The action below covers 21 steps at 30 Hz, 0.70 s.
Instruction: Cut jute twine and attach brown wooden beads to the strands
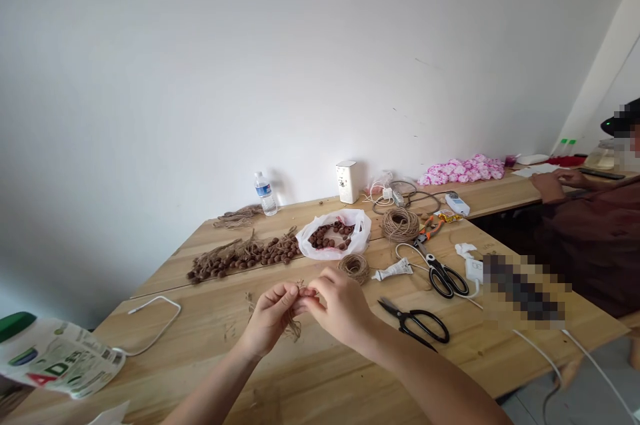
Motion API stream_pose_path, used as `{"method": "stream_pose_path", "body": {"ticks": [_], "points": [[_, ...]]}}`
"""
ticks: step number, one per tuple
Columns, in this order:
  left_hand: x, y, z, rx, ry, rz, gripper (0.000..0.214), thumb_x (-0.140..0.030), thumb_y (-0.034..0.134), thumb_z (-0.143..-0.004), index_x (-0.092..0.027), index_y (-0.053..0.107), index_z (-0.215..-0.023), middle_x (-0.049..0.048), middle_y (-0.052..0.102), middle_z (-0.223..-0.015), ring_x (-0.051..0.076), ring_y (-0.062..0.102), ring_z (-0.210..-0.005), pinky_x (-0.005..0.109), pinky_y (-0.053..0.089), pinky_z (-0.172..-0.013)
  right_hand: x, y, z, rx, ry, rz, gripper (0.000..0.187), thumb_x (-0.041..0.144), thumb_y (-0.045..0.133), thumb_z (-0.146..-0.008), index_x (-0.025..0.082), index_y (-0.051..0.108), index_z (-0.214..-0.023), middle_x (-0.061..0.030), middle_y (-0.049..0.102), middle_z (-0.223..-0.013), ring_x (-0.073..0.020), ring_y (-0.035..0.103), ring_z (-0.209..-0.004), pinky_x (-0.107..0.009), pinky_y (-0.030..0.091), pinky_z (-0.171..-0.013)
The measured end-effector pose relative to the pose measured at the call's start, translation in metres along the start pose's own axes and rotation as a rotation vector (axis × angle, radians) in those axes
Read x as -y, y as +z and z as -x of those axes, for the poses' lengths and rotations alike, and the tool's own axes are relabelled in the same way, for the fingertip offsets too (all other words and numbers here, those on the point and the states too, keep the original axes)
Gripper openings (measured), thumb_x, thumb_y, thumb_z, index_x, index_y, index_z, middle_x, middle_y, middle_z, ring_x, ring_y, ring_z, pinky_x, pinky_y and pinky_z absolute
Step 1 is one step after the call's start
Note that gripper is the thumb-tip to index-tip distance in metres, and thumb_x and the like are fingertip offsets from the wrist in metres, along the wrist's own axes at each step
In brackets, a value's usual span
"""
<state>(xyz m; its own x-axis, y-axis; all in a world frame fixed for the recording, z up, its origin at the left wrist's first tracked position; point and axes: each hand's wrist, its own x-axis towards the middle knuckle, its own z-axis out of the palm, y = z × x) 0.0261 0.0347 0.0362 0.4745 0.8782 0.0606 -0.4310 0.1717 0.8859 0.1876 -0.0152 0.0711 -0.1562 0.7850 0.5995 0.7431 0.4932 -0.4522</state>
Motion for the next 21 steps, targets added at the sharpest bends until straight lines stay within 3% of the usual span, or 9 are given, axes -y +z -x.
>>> {"method": "stream_pose_path", "body": {"ticks": [6,10,16,21], "points": [[0.005,-0.001,-0.001,-0.086,0.088,-0.068,0.023,-0.034,0.074,-0.072,-0.012,0.068,-0.076,0.0039,0.071,-0.070,0.016,0.066,-0.066,0.030,0.057,-0.069,-0.002,0.018,-0.010,-0.051,0.017,0.012,0.011,0.013,0.054,-0.077,0.017,0.061,-0.070,-0.0040,0.058,-0.075,-0.0127,0.053,-0.063,-0.023,0.039,-0.058],[0.006,0.003,-0.001,-0.090,0.090,-0.059,0.024,-0.036,0.073,-0.072,-0.013,0.067,-0.077,0.0043,0.069,-0.067,0.016,0.064,-0.061,0.029,0.054,-0.060,-0.007,0.020,-0.012,-0.101,0.067,-0.213,0.009,0.017,0.055,-0.076,0.018,0.060,-0.068,-0.0026,0.058,-0.071,-0.0119,0.050,-0.059,-0.023,0.038,-0.054],[0.006,0.004,0.001,-0.030,0.066,-0.092,0.025,-0.037,0.068,-0.077,-0.013,0.067,-0.072,0.0019,0.063,-0.055,0.009,0.052,-0.044,0.021,0.037,-0.044,-0.008,0.022,-0.019,0.029,0.318,-0.612,0.010,0.025,0.058,-0.078,0.016,0.062,-0.076,-0.0012,0.062,-0.067,-0.0127,0.054,-0.061,-0.024,0.043,-0.057],[0.002,0.004,0.001,0.030,0.032,-0.097,0.030,-0.037,0.069,-0.075,-0.011,0.066,-0.061,-0.0025,0.048,-0.047,0.006,0.036,-0.043,0.021,0.029,-0.045,-0.011,0.024,-0.020,0.035,0.328,-0.631,0.011,0.026,0.062,-0.076,0.015,0.063,-0.074,-0.0017,0.062,-0.071,-0.0123,0.054,-0.063,-0.024,0.043,-0.058]]}}
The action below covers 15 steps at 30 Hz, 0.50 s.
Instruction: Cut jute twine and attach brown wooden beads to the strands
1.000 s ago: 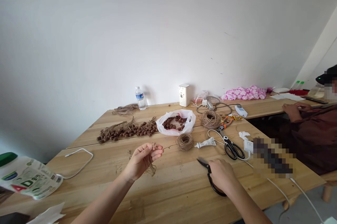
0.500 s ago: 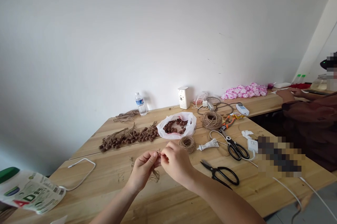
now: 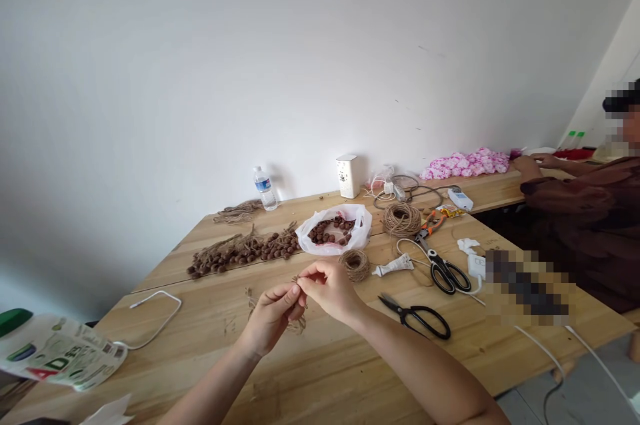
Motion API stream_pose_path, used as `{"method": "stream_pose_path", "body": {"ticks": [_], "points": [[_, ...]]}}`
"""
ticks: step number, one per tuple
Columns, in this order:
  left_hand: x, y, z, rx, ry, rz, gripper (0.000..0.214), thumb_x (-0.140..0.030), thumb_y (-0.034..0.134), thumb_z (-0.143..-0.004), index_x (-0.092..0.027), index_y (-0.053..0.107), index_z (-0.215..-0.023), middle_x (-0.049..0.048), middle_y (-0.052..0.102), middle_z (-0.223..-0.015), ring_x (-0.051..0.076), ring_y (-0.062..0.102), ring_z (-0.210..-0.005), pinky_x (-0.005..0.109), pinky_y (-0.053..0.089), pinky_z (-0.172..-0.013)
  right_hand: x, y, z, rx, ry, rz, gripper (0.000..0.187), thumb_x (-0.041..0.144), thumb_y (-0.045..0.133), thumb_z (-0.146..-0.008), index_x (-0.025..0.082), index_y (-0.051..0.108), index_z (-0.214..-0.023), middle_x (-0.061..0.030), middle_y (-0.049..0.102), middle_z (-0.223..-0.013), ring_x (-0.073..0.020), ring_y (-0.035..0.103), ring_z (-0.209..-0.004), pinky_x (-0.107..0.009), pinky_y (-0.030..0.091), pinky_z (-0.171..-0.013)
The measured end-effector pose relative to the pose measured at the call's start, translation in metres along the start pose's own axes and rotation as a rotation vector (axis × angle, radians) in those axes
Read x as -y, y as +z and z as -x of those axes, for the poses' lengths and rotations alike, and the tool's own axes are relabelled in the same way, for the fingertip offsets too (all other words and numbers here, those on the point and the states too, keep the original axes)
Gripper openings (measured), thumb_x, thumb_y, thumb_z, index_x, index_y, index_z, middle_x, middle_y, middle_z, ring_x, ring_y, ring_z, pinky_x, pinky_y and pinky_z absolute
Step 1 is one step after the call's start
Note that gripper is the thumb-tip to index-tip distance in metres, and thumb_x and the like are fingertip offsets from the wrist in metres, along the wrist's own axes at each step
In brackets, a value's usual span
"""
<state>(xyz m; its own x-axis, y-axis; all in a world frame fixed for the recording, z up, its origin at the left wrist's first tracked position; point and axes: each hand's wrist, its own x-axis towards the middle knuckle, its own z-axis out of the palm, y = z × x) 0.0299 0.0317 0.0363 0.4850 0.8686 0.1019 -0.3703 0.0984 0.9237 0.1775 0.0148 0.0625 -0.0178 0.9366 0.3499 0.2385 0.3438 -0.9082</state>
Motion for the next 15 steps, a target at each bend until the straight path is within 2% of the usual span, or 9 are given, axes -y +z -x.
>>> {"method": "stream_pose_path", "body": {"ticks": [2,5,7,9,11,13,15], "points": [[-0.003,0.000,0.001,0.008,-0.020,-0.003,0.030,-0.038,0.070,-0.075,-0.011,0.066,-0.061,-0.0011,0.050,-0.049,0.007,0.038,-0.046,0.022,0.031,-0.047,-0.003,0.002,0.000,0.032,0.003,-0.059,0.016,0.031,0.063,-0.077,0.015,0.063,-0.079,-0.0022,0.061,-0.075,-0.0118,0.054,-0.063,-0.024,0.044,-0.059],[-0.008,-0.001,0.003,-0.040,-0.014,0.016,0.027,-0.037,0.074,-0.071,-0.012,0.066,-0.064,0.0019,0.057,-0.059,0.010,0.045,-0.054,0.023,0.037,-0.051,-0.006,0.007,0.001,0.160,0.038,-0.222,0.034,0.044,0.057,-0.083,0.016,0.059,-0.103,-0.0047,0.062,-0.091,-0.0121,0.056,-0.068,-0.026,0.047,-0.063],[-0.011,-0.003,0.003,-0.068,0.016,0.033,0.025,-0.036,0.074,-0.071,-0.013,0.065,-0.065,0.0010,0.055,-0.059,0.011,0.046,-0.056,0.022,0.038,-0.052,-0.006,0.011,0.002,0.251,0.033,-0.281,0.044,0.050,0.050,-0.087,0.016,0.055,-0.115,-0.0067,0.061,-0.100,-0.0141,0.058,-0.078,-0.029,0.048,-0.072],[-0.015,-0.005,0.003,-0.100,0.057,0.055,0.023,-0.035,0.072,-0.073,-0.013,0.065,-0.068,0.0001,0.055,-0.059,0.010,0.046,-0.056,0.022,0.040,-0.052,-0.005,0.015,0.004,0.322,0.006,-0.299,0.046,0.053,0.044,-0.090,0.016,0.054,-0.117,-0.0071,0.060,-0.103,-0.0158,0.057,-0.089,-0.030,0.046,-0.081],[-0.019,-0.008,0.003,-0.131,0.095,0.101,0.020,-0.033,0.071,-0.075,-0.014,0.066,-0.071,0.0013,0.058,-0.065,0.011,0.049,-0.058,0.023,0.043,-0.053,-0.007,0.020,0.005,0.361,-0.027,-0.299,0.047,0.053,0.041,-0.091,0.017,0.053,-0.119,-0.0061,0.059,-0.103,-0.0159,0.055,-0.092,-0.029,0.045,-0.083],[-0.024,-0.010,0.002,-0.147,0.133,0.172,0.018,-0.032,0.072,-0.074,-0.015,0.065,-0.072,0.0029,0.061,-0.071,0.014,0.055,-0.067,0.025,0.047,-0.059,-0.012,0.025,0.006,0.347,-0.058,-0.262,0.047,0.053,0.040,-0.092,0.017,0.053,-0.119,-0.0051,0.058,-0.099,-0.0158,0.054,-0.090,-0.028,0.044,-0.081],[-0.031,-0.012,0.001,-0.145,0.158,0.247,0.018,-0.030,0.073,-0.073,-0.015,0.064,-0.071,0.0033,0.061,-0.073,0.016,0.057,-0.076,0.027,0.049,-0.068,-0.021,0.030,0.008,0.306,-0.075,-0.177,0.047,0.054,0.041,-0.091,0.015,0.060,-0.109,-0.0038,0.059,-0.090,-0.0161,0.054,-0.085,-0.028,0.043,-0.079]]}}
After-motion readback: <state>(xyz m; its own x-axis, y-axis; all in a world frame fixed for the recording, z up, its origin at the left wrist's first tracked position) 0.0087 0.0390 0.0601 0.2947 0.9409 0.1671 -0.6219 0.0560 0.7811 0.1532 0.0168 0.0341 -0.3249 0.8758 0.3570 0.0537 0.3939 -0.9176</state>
